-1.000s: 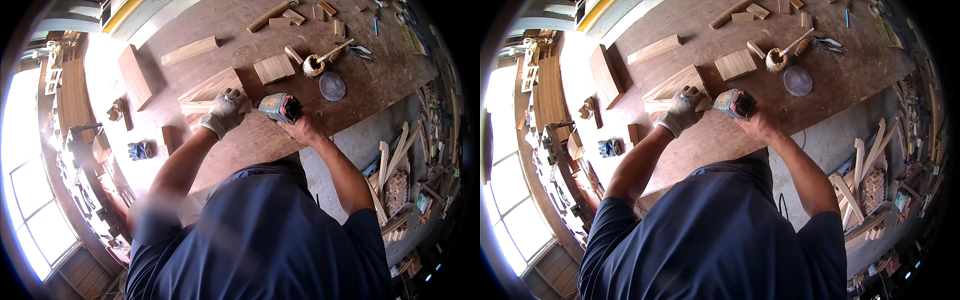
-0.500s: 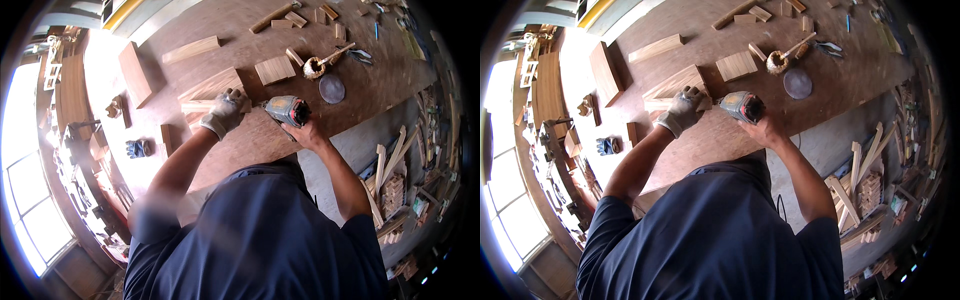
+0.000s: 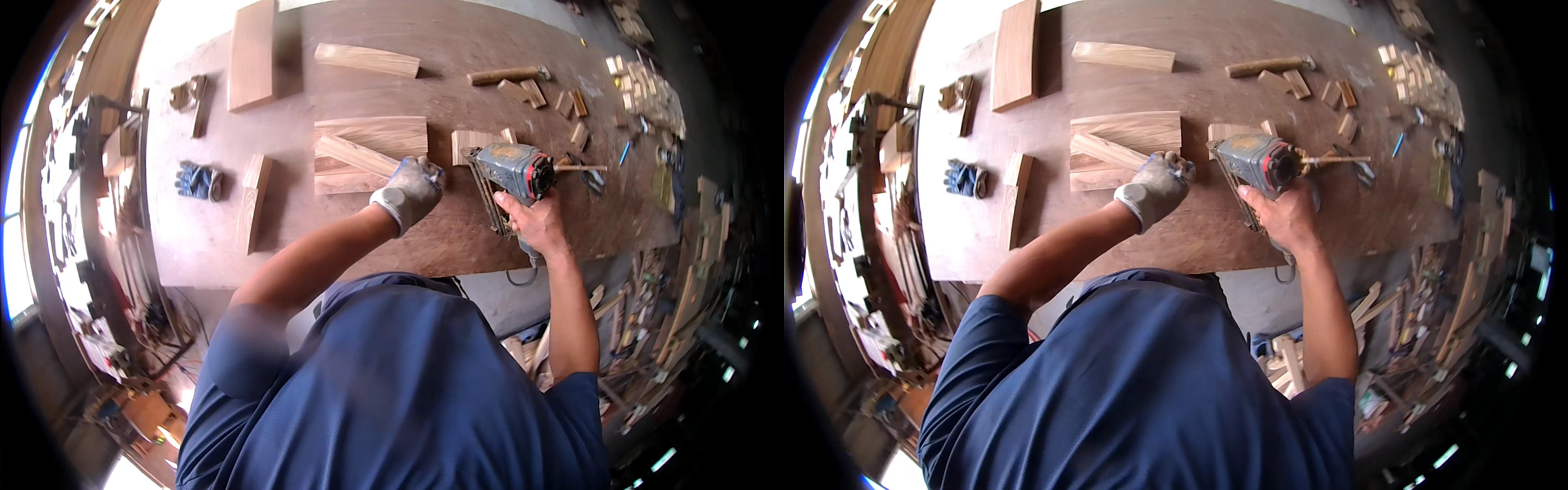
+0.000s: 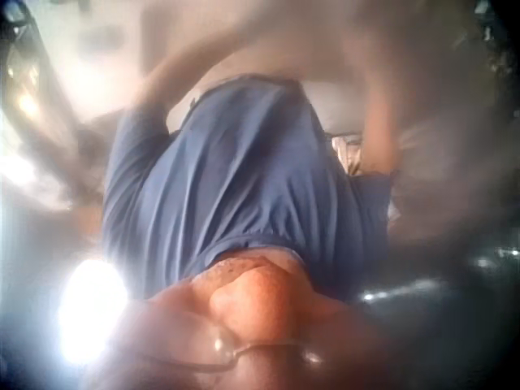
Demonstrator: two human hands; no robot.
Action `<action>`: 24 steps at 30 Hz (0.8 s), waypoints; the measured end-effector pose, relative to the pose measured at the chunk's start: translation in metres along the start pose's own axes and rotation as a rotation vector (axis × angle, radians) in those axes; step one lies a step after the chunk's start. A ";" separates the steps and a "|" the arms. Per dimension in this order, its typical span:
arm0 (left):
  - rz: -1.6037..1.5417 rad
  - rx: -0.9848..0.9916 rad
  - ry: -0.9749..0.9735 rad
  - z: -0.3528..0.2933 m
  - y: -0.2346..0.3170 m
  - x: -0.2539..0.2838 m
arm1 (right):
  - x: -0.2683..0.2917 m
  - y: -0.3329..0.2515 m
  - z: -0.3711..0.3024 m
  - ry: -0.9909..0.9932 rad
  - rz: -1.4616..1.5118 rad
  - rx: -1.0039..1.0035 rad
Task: The person assembles small wooden blocks into a larger structure. They apply glue to the edges of the blocks using a brush and then secure them together using a pneumatic nail gun. The process involves picking up blocks, aligning them, applying adhesive, and nailing them in place.
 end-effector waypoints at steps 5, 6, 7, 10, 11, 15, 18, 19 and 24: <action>0.041 0.037 -0.064 -0.002 0.003 0.013 | -0.018 -0.057 0.029 -0.158 -0.013 -0.071; 0.034 0.049 -0.065 -0.004 0.003 0.012 | -0.024 -0.065 0.033 -0.194 -0.018 -0.073; 0.027 0.060 -0.067 -0.004 0.003 0.010 | -0.030 -0.075 0.037 -0.220 -0.041 -0.067; 0.006 0.056 -0.088 -0.002 0.005 0.000 | -0.052 -0.105 0.048 -0.304 -0.121 -0.064; 0.004 0.052 -0.092 0.000 0.006 -0.004 | -0.059 -0.107 0.053 -0.339 -0.188 -0.073; -0.018 0.006 -0.160 0.001 0.011 -0.011 | -0.079 -0.114 0.067 -0.402 -0.385 -0.103; -0.098 0.044 -0.151 -0.001 0.007 -0.005 | -0.096 -0.121 0.075 -0.458 -0.414 -0.090; -0.117 0.065 -0.147 -0.001 0.006 -0.004 | -0.102 -0.123 0.077 -0.487 -0.431 -0.099; -0.017 0.044 -0.022 0.004 0.007 -0.009 | -0.123 -0.137 0.085 -0.576 -0.536 -0.147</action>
Point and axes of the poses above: each hand's wrist, its own z-axis towards the middle knuckle, its own x-axis out of the back of the hand, y = z × x, the point moved 9 cm from there along z, towards the middle knuckle, and after that the axes turned 4 degrees about y, right-handed, at the moved point
